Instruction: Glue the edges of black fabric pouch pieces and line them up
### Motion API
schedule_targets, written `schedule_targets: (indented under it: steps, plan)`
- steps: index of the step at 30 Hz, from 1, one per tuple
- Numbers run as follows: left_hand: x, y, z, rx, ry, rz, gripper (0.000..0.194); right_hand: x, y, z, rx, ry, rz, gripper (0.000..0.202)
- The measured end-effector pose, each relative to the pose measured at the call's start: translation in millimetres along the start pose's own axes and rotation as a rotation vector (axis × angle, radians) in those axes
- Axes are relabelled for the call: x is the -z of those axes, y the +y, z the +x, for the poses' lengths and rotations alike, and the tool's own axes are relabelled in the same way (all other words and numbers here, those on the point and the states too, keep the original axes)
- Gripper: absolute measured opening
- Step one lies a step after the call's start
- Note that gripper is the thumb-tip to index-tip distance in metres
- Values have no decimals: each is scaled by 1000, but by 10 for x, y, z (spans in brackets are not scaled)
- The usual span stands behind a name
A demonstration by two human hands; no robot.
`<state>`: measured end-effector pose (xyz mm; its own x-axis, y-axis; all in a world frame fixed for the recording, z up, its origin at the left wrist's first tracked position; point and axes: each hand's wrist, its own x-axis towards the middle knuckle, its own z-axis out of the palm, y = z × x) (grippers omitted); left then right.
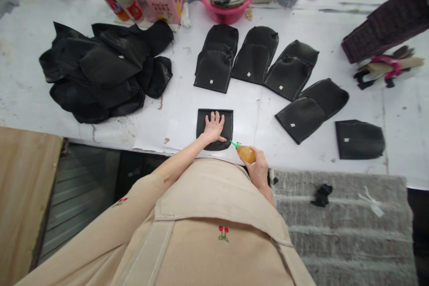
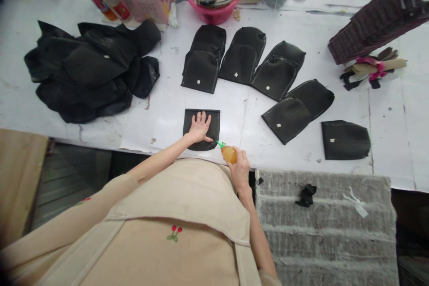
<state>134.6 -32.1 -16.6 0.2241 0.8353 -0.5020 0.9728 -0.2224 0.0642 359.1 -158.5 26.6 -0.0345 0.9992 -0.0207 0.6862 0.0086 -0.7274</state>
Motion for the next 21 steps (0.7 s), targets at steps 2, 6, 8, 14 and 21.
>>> schedule_targets:
  steps: [2, 6, 8, 14, 21]
  plan:
    - [6, -1, -5, -2, 4, 3, 129, -3, 5, -26, -2, 4, 1, 40]
    - [16, -3, -13, -6, 10, 7, 128, -17, 21, -83, -12, 7, -6, 42]
    - [20, -2, -16, -3, -3, 8, 128, -25, 24, -109, -17, 0, -4, 43]
    - [45, 6, -30, 3, -27, 20, 127, -34, 13, -178, -34, -10, 26, 49]
    - [51, 7, -26, 10, -35, 14, 127, -55, 75, -210, -88, -9, 96, 50]
